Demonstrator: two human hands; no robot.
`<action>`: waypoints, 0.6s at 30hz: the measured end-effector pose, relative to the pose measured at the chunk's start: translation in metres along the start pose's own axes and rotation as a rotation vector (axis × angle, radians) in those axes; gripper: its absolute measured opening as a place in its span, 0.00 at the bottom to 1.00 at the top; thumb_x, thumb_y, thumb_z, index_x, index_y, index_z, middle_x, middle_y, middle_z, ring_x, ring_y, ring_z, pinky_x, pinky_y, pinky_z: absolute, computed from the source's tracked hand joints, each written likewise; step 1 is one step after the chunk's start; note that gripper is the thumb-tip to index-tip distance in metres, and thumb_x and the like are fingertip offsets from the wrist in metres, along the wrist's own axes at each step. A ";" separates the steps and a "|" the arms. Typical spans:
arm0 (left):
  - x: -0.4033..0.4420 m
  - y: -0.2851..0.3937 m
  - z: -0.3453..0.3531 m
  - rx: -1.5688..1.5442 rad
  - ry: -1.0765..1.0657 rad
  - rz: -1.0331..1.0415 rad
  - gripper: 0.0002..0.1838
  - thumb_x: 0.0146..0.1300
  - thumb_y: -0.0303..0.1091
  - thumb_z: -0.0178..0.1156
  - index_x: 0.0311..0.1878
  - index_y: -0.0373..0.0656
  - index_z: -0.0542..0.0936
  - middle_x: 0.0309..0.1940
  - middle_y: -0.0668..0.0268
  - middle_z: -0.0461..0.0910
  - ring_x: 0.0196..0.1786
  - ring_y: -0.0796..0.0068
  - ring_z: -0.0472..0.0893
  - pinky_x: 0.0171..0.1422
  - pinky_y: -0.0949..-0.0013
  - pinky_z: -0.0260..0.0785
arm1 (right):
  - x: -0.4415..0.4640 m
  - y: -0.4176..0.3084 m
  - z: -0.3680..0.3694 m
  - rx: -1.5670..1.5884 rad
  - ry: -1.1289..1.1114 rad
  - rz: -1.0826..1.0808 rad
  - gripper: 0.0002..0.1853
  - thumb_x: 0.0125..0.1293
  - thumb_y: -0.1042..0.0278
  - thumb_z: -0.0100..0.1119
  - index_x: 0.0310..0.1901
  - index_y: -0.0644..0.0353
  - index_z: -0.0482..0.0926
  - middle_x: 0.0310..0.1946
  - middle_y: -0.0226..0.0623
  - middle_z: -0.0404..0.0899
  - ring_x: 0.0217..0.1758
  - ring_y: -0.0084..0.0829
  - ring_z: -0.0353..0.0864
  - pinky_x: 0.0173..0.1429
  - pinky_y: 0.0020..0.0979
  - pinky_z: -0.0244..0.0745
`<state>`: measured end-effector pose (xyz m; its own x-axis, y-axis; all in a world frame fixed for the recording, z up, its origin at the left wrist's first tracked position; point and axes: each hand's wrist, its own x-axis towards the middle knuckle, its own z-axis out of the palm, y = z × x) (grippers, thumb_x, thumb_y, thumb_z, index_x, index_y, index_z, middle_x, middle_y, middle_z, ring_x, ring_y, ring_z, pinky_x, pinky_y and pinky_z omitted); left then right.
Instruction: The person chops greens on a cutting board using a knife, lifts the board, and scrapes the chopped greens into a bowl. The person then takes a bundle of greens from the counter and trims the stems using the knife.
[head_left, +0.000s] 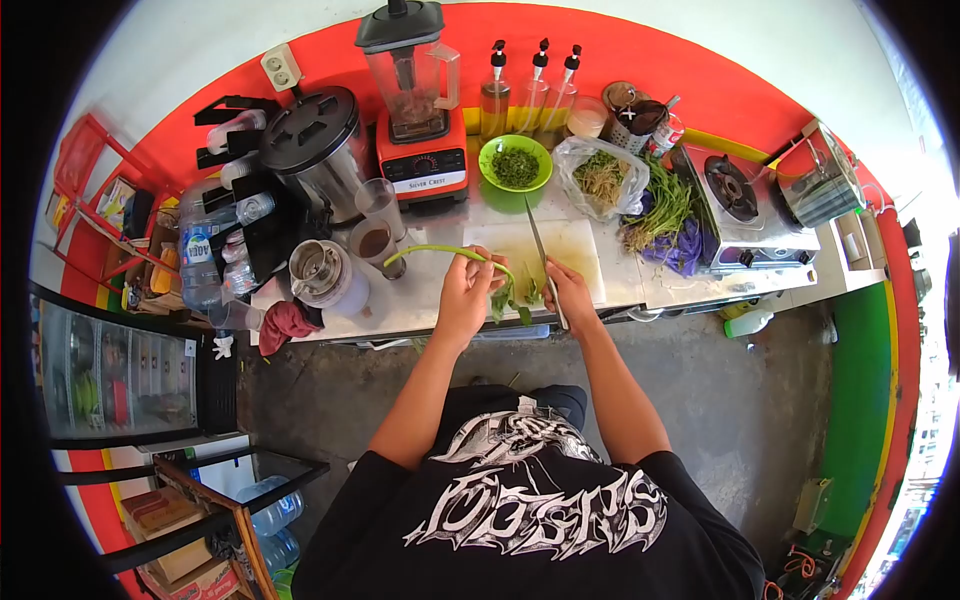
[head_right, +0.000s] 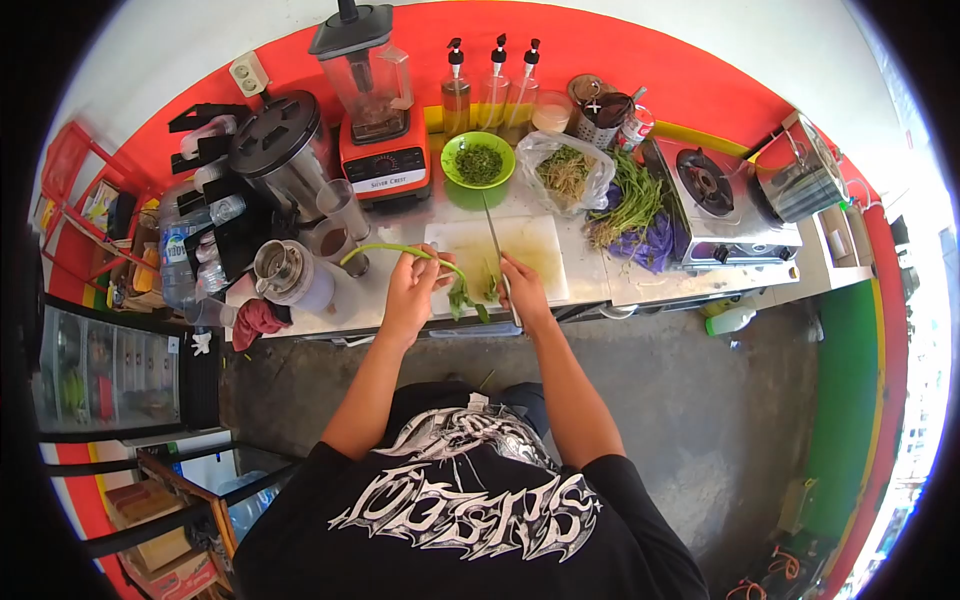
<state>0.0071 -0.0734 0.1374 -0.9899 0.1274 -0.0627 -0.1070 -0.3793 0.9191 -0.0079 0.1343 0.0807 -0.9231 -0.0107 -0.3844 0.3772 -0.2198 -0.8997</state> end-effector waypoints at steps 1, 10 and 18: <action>0.000 -0.001 0.000 0.000 -0.002 0.000 0.10 0.76 0.30 0.56 0.56 0.43 0.70 0.51 0.60 0.81 0.54 0.71 0.82 0.60 0.66 0.74 | 0.003 0.002 -0.004 0.008 0.001 0.028 0.25 0.79 0.58 0.51 0.71 0.61 0.70 0.20 0.26 0.69 0.20 0.18 0.66 0.22 0.22 0.63; -0.003 -0.002 -0.002 0.097 -0.037 0.042 0.15 0.70 0.20 0.57 0.55 0.43 0.66 0.50 0.57 0.80 0.57 0.67 0.82 0.63 0.66 0.73 | -0.011 -0.010 -0.009 0.009 -0.042 0.003 0.30 0.79 0.57 0.52 0.75 0.65 0.64 0.20 0.27 0.69 0.20 0.19 0.65 0.23 0.24 0.63; 0.003 -0.001 -0.003 0.084 0.056 0.056 0.10 0.70 0.21 0.60 0.52 0.37 0.75 0.46 0.62 0.81 0.51 0.73 0.83 0.56 0.69 0.75 | -0.066 -0.049 0.029 -0.086 -0.255 -0.057 0.27 0.80 0.61 0.50 0.74 0.64 0.65 0.19 0.28 0.69 0.20 0.19 0.65 0.25 0.23 0.63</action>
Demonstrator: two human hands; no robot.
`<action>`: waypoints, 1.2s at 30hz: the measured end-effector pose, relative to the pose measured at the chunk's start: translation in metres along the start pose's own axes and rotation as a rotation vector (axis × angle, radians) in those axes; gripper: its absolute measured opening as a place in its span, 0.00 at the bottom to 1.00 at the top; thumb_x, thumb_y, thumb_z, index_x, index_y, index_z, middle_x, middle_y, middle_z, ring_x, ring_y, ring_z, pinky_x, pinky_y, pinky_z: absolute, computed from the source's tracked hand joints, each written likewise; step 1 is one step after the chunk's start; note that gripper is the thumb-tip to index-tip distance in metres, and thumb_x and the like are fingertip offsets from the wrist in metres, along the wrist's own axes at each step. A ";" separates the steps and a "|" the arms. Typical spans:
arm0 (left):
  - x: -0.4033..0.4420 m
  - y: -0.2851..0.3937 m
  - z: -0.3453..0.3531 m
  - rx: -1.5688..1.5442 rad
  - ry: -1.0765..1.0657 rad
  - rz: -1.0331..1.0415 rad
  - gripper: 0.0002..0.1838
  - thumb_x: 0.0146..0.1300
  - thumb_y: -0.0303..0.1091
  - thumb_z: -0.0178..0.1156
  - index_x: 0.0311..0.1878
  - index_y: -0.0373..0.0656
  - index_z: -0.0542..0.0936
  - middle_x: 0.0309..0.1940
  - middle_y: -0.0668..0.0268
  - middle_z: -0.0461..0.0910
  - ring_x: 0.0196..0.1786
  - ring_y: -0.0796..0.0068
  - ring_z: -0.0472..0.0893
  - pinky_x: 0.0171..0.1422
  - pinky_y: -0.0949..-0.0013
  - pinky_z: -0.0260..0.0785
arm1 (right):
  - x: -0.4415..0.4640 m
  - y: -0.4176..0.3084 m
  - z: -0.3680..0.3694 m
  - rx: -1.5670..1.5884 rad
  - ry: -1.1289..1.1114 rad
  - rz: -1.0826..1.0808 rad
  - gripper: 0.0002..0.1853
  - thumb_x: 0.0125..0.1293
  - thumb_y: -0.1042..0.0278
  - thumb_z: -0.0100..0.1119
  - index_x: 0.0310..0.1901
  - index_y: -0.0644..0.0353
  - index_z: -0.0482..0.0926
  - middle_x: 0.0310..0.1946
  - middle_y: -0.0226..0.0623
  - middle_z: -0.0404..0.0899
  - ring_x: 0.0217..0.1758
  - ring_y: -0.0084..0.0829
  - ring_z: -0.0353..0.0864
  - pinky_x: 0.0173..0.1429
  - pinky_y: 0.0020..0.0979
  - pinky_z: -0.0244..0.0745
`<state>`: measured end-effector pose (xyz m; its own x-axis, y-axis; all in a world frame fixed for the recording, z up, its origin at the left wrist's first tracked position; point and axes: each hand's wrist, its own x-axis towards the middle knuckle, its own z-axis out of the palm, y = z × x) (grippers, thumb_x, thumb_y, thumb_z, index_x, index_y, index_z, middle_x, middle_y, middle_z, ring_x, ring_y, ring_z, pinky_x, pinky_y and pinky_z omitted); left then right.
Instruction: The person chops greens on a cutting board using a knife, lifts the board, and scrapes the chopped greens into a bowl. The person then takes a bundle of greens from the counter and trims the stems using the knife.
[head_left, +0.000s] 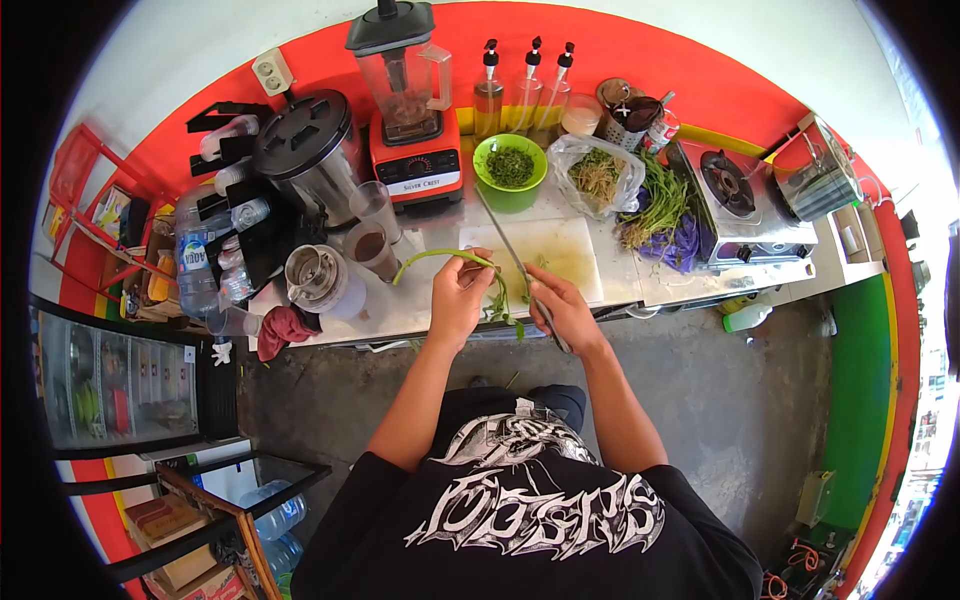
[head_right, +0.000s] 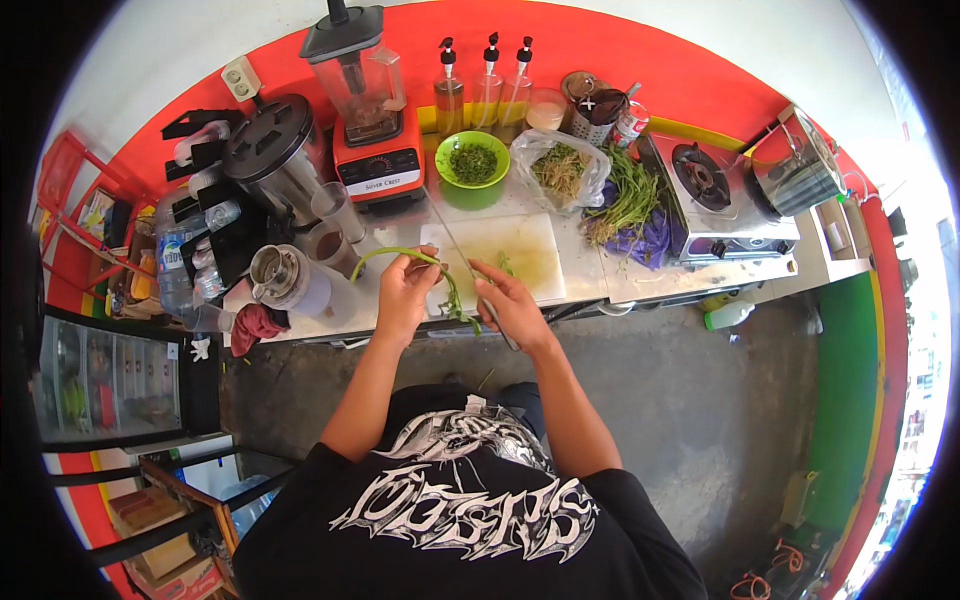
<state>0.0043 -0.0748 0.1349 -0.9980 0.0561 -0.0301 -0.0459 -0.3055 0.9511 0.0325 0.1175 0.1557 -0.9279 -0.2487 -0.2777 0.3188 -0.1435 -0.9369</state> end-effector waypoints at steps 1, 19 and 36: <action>0.000 0.000 0.000 0.001 -0.003 -0.001 0.10 0.70 0.21 0.60 0.52 0.37 0.75 0.46 0.62 0.81 0.51 0.73 0.83 0.56 0.69 0.75 | -0.001 0.000 0.003 0.004 -0.047 -0.025 0.27 0.80 0.62 0.49 0.75 0.63 0.64 0.19 0.29 0.70 0.19 0.20 0.65 0.24 0.23 0.64; 0.004 0.002 0.000 -0.052 0.121 0.062 0.07 0.71 0.25 0.63 0.46 0.34 0.76 0.38 0.62 0.83 0.41 0.75 0.85 0.51 0.70 0.81 | 0.002 0.009 0.025 -0.378 -0.033 -0.274 0.31 0.75 0.66 0.57 0.78 0.55 0.62 0.19 0.23 0.66 0.23 0.16 0.61 0.30 0.24 0.61; 0.006 -0.002 -0.002 -0.045 0.129 0.132 0.06 0.70 0.24 0.64 0.43 0.35 0.76 0.34 0.61 0.83 0.36 0.74 0.85 0.46 0.70 0.80 | -0.003 -0.004 0.031 -0.057 -0.140 -0.122 0.31 0.77 0.65 0.55 0.78 0.58 0.60 0.20 0.21 0.66 0.22 0.15 0.63 0.27 0.21 0.61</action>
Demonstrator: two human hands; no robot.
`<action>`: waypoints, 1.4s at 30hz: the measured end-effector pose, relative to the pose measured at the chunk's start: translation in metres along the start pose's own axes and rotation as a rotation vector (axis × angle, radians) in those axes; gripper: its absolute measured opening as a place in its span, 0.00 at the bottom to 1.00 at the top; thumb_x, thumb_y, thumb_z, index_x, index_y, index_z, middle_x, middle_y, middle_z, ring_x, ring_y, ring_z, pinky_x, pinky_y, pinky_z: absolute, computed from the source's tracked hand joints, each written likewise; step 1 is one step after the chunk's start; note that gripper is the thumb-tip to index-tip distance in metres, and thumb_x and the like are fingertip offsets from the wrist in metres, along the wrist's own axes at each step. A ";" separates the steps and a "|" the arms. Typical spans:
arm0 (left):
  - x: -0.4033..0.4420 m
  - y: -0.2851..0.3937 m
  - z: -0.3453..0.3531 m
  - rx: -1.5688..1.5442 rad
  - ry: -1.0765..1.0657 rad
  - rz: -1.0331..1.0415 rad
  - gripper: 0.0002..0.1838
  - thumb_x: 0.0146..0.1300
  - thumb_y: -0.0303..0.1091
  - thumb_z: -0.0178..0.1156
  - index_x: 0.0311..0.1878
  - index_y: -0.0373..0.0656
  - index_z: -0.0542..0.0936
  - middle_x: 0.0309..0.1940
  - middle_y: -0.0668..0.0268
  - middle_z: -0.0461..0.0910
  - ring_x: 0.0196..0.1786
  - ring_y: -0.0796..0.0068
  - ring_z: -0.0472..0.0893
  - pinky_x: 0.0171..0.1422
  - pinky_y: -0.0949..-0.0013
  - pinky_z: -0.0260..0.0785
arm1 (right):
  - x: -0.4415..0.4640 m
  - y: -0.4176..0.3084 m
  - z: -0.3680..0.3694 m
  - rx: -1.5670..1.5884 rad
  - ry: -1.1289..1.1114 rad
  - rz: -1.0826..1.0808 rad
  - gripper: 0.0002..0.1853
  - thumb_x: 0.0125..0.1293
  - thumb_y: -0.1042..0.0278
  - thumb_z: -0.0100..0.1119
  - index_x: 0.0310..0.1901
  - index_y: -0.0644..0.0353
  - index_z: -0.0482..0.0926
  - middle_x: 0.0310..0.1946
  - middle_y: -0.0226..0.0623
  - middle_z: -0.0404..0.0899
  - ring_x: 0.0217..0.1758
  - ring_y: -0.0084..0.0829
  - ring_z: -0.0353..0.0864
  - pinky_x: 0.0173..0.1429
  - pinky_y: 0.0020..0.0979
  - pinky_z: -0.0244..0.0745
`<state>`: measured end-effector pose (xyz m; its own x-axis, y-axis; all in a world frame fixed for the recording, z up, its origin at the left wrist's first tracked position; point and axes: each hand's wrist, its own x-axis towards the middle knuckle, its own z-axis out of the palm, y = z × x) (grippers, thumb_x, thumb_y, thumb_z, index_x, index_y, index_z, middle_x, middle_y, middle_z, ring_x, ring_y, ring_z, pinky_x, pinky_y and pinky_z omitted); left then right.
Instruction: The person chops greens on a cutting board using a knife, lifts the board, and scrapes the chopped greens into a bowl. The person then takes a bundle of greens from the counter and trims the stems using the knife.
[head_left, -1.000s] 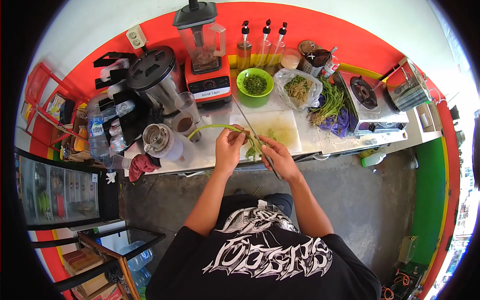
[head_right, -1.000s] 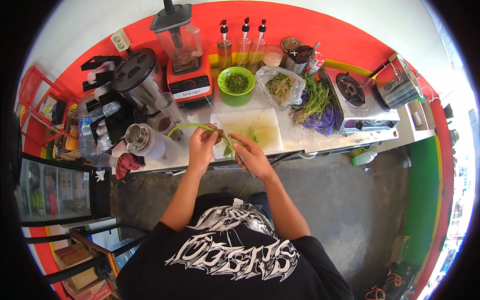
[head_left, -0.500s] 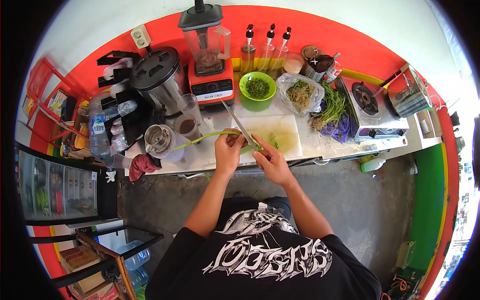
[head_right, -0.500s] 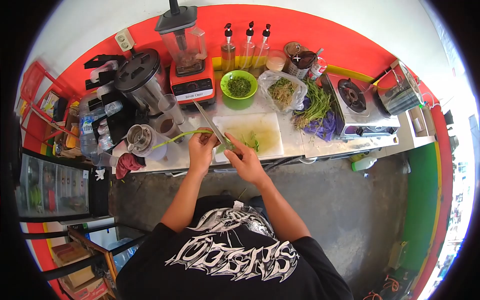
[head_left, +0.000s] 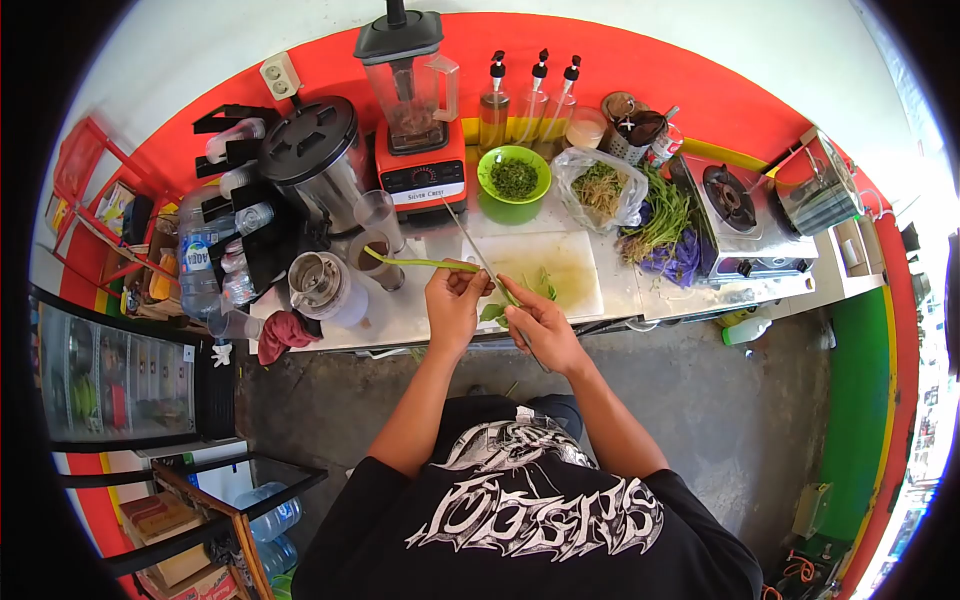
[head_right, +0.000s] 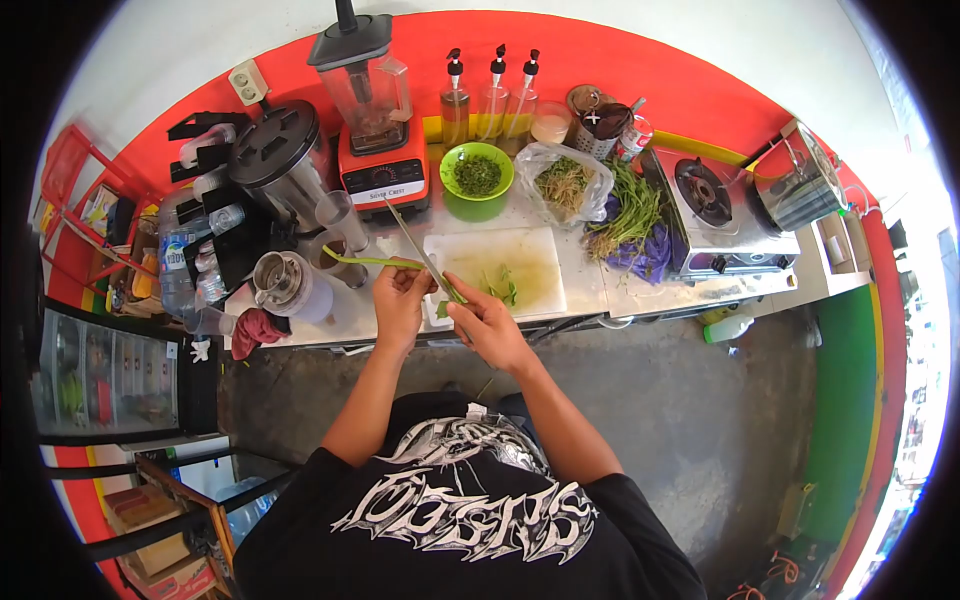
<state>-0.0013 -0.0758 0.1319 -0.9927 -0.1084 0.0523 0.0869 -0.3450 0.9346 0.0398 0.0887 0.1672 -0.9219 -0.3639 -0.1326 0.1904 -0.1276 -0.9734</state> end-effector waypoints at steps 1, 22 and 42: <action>0.000 -0.001 0.000 -0.001 -0.002 0.000 0.06 0.70 0.24 0.64 0.43 0.35 0.76 0.34 0.61 0.83 0.36 0.74 0.85 0.46 0.70 0.80 | 0.000 0.000 0.000 -0.020 0.003 0.002 0.32 0.77 0.65 0.55 0.78 0.58 0.60 0.20 0.21 0.66 0.22 0.15 0.63 0.27 0.21 0.61; -0.007 -0.005 0.009 0.130 0.019 0.008 0.06 0.70 0.24 0.63 0.43 0.32 0.76 0.36 0.60 0.83 0.39 0.74 0.85 0.46 0.70 0.80 | 0.000 0.007 0.000 -0.156 0.163 -0.025 0.25 0.79 0.62 0.51 0.74 0.59 0.68 0.16 0.25 0.67 0.17 0.16 0.63 0.23 0.23 0.61; -0.006 0.006 0.006 -0.100 -0.178 -0.150 0.12 0.79 0.31 0.50 0.60 0.41 0.67 0.51 0.52 0.83 0.55 0.62 0.85 0.59 0.65 0.79 | 0.038 0.073 -0.090 0.356 0.432 0.301 0.20 0.81 0.52 0.44 0.31 0.56 0.70 0.17 0.30 0.66 0.16 0.25 0.65 0.21 0.28 0.61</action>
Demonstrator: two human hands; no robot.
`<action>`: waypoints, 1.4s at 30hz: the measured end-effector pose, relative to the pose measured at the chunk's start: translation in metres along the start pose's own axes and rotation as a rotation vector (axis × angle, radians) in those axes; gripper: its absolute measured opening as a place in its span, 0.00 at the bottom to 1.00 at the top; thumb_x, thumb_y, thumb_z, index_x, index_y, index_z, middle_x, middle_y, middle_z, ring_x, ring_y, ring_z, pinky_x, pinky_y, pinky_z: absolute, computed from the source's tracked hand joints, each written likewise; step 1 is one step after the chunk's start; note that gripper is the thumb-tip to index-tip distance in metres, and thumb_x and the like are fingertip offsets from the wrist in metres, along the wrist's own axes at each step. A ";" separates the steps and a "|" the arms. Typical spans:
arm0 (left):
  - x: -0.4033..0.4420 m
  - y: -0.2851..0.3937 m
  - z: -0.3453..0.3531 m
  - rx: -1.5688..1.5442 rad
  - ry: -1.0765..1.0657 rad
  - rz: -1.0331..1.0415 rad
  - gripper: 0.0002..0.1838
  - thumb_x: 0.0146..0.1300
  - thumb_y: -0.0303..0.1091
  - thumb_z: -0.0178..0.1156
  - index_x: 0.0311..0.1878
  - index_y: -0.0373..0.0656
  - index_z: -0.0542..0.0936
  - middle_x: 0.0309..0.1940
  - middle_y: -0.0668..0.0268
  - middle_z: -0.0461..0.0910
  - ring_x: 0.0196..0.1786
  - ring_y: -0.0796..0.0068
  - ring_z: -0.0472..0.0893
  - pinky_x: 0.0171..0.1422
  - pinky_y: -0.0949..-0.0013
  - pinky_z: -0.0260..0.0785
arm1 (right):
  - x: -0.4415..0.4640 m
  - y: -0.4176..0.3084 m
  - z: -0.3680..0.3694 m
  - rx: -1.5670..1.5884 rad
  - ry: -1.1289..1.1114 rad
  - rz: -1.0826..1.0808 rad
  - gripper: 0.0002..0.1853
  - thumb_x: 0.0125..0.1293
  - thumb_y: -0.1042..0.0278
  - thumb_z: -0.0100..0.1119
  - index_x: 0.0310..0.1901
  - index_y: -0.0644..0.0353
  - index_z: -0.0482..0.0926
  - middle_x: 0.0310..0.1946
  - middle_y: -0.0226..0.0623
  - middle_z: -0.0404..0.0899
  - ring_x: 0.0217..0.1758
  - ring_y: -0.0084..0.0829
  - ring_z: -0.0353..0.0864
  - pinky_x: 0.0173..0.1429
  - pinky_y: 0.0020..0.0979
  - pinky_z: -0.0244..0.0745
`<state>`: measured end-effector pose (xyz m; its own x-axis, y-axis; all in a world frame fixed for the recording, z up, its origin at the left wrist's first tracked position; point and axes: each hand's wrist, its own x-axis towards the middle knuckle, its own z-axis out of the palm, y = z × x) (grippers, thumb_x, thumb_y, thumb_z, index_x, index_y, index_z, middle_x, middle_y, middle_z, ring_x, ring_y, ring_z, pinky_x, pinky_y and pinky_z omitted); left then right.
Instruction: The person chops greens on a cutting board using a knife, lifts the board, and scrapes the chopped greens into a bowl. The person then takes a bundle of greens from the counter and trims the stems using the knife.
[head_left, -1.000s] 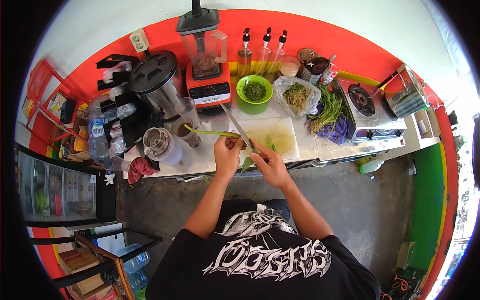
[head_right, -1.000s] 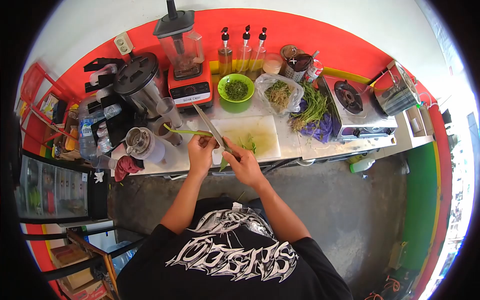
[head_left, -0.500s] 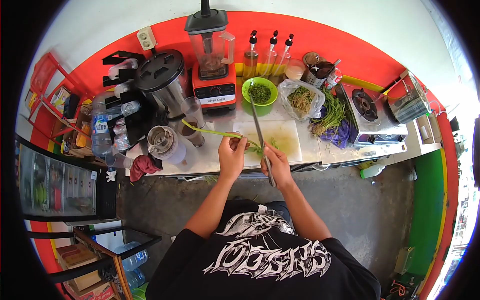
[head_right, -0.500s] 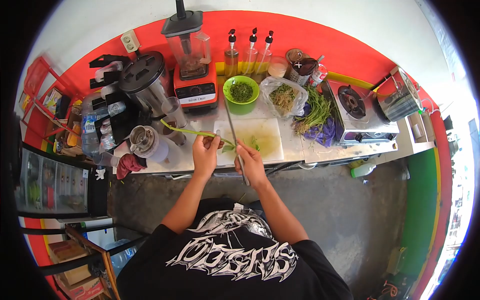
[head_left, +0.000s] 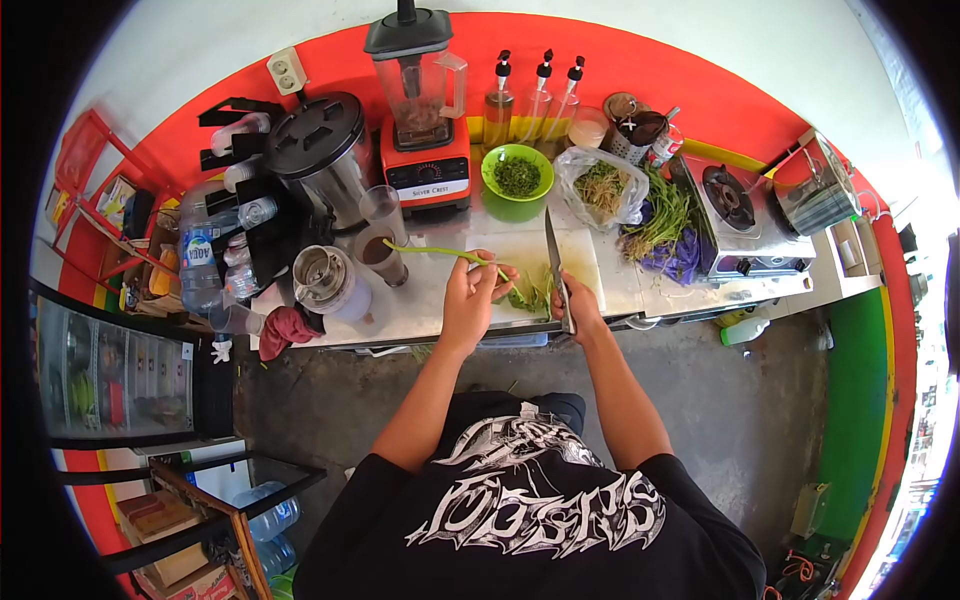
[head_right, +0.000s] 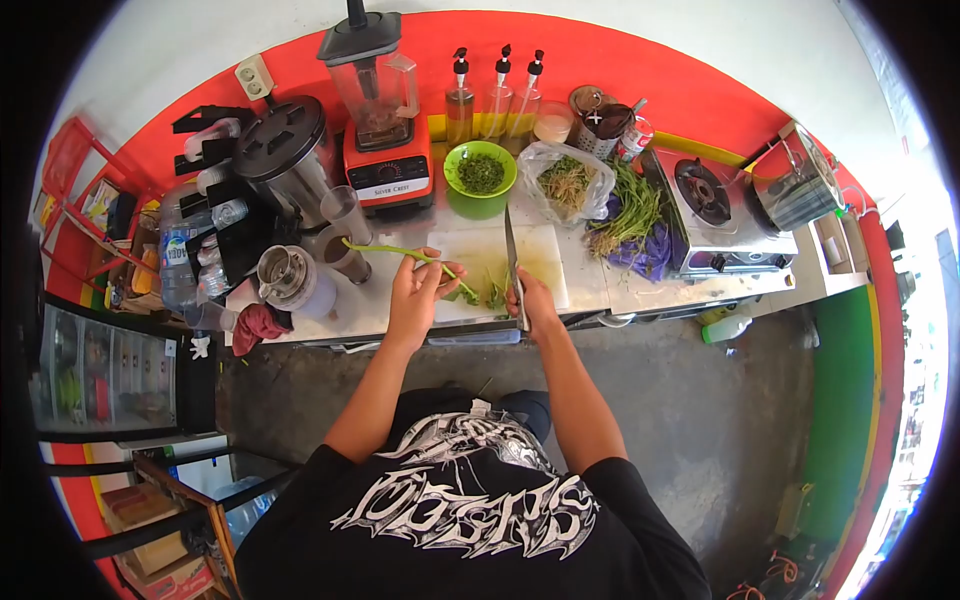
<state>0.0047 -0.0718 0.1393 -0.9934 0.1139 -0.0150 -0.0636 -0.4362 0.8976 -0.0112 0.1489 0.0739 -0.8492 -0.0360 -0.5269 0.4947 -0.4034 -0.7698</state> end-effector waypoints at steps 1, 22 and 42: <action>0.000 -0.001 -0.001 -0.002 0.002 -0.002 0.12 0.79 0.31 0.50 0.60 0.41 0.67 0.51 0.52 0.83 0.55 0.62 0.85 0.59 0.65 0.79 | 0.001 -0.002 -0.003 -0.013 -0.005 0.019 0.21 0.81 0.52 0.42 0.30 0.56 0.68 0.16 0.30 0.64 0.16 0.25 0.64 0.21 0.28 0.59; -0.003 0.009 -0.001 0.105 0.087 0.078 0.08 0.72 0.28 0.62 0.50 0.34 0.80 0.40 0.63 0.84 0.42 0.76 0.85 0.52 0.70 0.79 | -0.099 -0.038 0.059 -0.442 -0.382 -0.320 0.27 0.81 0.62 0.47 0.77 0.57 0.62 0.20 0.24 0.67 0.22 0.16 0.64 0.28 0.21 0.63; -0.004 0.006 -0.002 0.075 0.116 0.148 0.07 0.73 0.29 0.62 0.48 0.37 0.76 0.38 0.64 0.83 0.41 0.77 0.84 0.50 0.69 0.81 | -0.103 -0.021 0.075 -0.632 -0.391 -0.501 0.31 0.77 0.69 0.52 0.79 0.53 0.58 0.18 0.25 0.67 0.23 0.19 0.63 0.30 0.27 0.63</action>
<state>0.0084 -0.0771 0.1438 -0.9960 -0.0523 0.0723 0.0866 -0.3721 0.9242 0.0525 0.0926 0.1712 -0.9381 -0.3464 -0.0044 -0.0393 0.1190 -0.9921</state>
